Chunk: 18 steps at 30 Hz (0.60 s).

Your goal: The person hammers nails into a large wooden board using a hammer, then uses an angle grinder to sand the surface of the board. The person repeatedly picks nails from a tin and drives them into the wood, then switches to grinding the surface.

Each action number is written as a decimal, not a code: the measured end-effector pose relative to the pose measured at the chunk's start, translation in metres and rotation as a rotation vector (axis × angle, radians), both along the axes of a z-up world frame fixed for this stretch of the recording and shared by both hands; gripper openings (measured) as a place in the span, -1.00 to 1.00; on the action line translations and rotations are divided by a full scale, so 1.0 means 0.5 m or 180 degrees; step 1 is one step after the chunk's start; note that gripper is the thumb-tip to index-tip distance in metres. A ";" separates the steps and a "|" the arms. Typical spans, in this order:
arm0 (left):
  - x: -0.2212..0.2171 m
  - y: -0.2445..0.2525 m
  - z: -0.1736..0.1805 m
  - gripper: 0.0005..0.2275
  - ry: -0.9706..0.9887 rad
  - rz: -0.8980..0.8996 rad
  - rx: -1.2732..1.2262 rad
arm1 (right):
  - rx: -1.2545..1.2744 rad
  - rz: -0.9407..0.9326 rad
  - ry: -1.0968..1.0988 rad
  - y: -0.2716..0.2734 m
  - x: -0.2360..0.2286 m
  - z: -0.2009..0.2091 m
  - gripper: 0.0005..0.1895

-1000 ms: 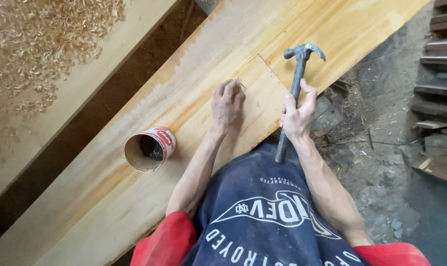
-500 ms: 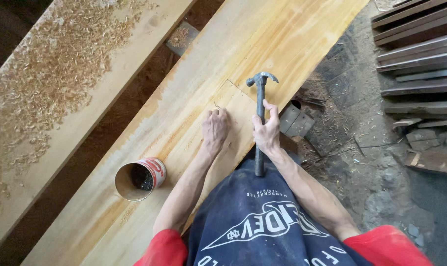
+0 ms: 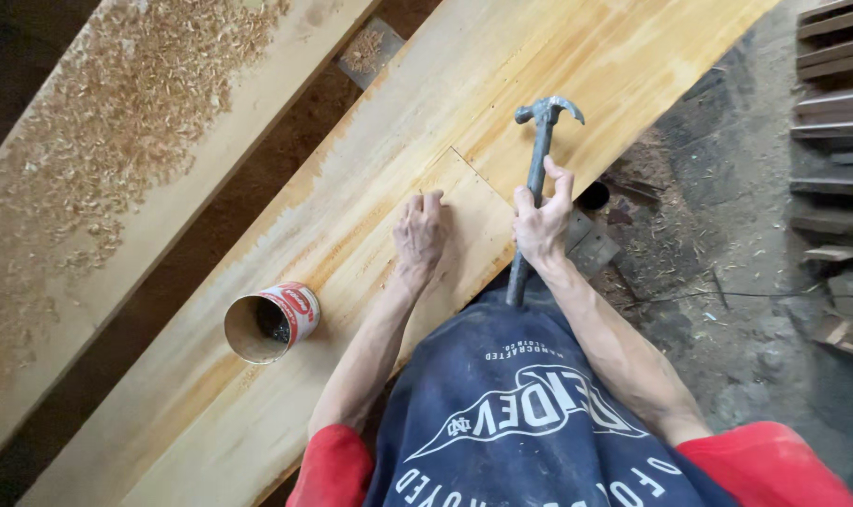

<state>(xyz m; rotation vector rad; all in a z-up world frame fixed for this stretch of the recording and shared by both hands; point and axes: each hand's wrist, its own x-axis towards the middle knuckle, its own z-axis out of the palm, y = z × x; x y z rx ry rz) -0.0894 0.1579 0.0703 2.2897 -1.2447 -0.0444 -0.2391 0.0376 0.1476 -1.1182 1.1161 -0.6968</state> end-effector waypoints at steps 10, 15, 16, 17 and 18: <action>0.060 -0.270 0.028 -0.75 0.2831 0.0678 -0.1166 | -0.0078 -0.0239 -0.0145 -0.113 -0.056 -0.045 -0.39; 0.057 -0.440 0.020 -0.70 0.3168 0.0128 -0.0961 | -0.0234 -0.0412 -0.0136 -0.174 -0.075 -0.063 -0.39; 0.060 -0.473 0.016 -0.70 0.3239 0.0044 -0.0921 | -0.0117 -0.0456 -0.0132 -0.187 -0.077 -0.066 -0.39; 0.069 -0.505 0.011 -0.70 0.3219 0.0045 -0.0799 | -0.0090 -0.0496 -0.0161 -0.200 -0.075 -0.069 -0.39; 0.079 -0.536 0.006 -0.69 0.3206 0.0056 -0.0683 | -0.0065 -0.0525 -0.0181 -0.213 -0.069 -0.069 -0.38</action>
